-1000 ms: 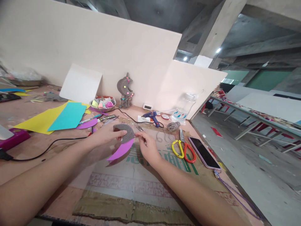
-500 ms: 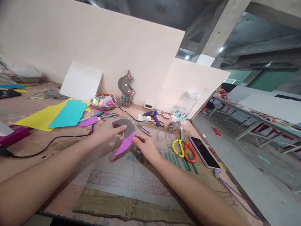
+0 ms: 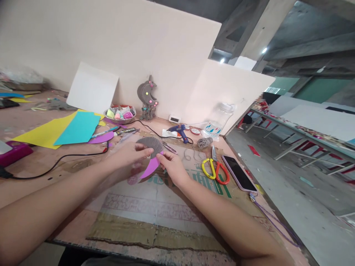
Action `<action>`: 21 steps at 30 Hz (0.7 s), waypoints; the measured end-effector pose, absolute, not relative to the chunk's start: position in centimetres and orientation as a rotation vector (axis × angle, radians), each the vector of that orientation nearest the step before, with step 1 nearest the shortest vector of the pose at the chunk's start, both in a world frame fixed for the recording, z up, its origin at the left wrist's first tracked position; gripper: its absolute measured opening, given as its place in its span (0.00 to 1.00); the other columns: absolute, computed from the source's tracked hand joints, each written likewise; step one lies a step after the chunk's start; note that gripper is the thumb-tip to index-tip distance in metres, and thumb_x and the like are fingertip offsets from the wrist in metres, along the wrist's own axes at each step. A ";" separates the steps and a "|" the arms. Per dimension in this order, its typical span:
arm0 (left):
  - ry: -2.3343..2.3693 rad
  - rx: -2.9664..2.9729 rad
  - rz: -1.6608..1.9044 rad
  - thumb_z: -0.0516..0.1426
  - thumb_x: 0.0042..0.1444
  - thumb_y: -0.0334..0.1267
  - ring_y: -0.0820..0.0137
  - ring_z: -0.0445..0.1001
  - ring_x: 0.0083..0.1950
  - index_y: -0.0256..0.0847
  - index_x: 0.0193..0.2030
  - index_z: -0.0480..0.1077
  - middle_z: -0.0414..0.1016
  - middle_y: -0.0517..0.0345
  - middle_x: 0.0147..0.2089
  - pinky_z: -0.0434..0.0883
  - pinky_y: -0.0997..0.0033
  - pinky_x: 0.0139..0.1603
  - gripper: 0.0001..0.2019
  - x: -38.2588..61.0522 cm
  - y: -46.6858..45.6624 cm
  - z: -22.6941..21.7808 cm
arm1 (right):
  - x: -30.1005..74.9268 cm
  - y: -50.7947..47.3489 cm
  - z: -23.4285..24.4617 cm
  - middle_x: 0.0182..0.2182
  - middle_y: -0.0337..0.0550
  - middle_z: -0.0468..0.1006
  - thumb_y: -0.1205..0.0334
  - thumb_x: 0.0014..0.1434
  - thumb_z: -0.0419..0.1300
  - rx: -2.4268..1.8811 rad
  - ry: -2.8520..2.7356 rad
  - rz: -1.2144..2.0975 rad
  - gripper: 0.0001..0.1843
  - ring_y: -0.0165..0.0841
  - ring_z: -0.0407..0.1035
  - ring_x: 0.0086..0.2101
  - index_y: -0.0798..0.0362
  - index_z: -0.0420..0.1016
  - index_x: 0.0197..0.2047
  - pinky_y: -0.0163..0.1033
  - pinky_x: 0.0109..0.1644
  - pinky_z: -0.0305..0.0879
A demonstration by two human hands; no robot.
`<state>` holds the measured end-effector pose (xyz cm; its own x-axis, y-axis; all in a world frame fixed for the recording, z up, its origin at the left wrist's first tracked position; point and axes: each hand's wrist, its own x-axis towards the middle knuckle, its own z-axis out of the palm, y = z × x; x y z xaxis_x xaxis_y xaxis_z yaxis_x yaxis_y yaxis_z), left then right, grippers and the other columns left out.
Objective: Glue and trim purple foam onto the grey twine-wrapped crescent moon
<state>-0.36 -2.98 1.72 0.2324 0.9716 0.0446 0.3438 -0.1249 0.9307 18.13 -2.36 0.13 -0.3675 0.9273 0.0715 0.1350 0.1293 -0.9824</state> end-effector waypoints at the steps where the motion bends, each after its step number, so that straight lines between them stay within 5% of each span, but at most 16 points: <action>1: 1.245 1.650 0.900 0.54 0.49 0.55 0.73 0.65 0.21 0.38 0.29 0.70 0.69 0.60 0.22 0.59 0.74 0.20 0.19 -0.3 -3.1 1.8 | 18.1 -2.4 0.2 0.17 0.32 0.61 0.50 0.53 0.58 -1.054 -1.644 1.308 0.16 0.24 0.52 0.20 0.54 0.67 0.25 0.31 0.24 0.48; 10: 1.285 1.646 0.910 0.54 0.49 0.50 0.74 0.63 0.21 0.39 0.28 0.69 0.66 0.63 0.22 0.59 0.74 0.20 0.15 -0.2 -3.0 1.9 | 18.4 -2.0 -0.5 0.18 0.34 0.62 0.44 0.57 0.51 -0.996 -1.655 1.281 0.22 0.25 0.55 0.20 0.53 0.64 0.23 0.33 0.25 0.52; 21: 1.224 1.762 0.866 0.54 0.50 0.52 0.73 0.63 0.22 0.39 0.28 0.69 0.67 0.62 0.21 0.58 0.74 0.22 0.16 -0.1 -3.3 2.0 | 18.1 -2.4 0.1 0.18 0.30 0.62 0.52 0.51 0.60 -1.037 -1.639 1.256 0.14 0.23 0.53 0.20 0.54 0.65 0.26 0.31 0.25 0.49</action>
<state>-0.09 -3.26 1.98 0.2962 0.9511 0.0880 0.3997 -0.2071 0.8929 18.06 -2.40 0.06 -0.3368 0.9345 0.1153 0.1314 0.1679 -0.9770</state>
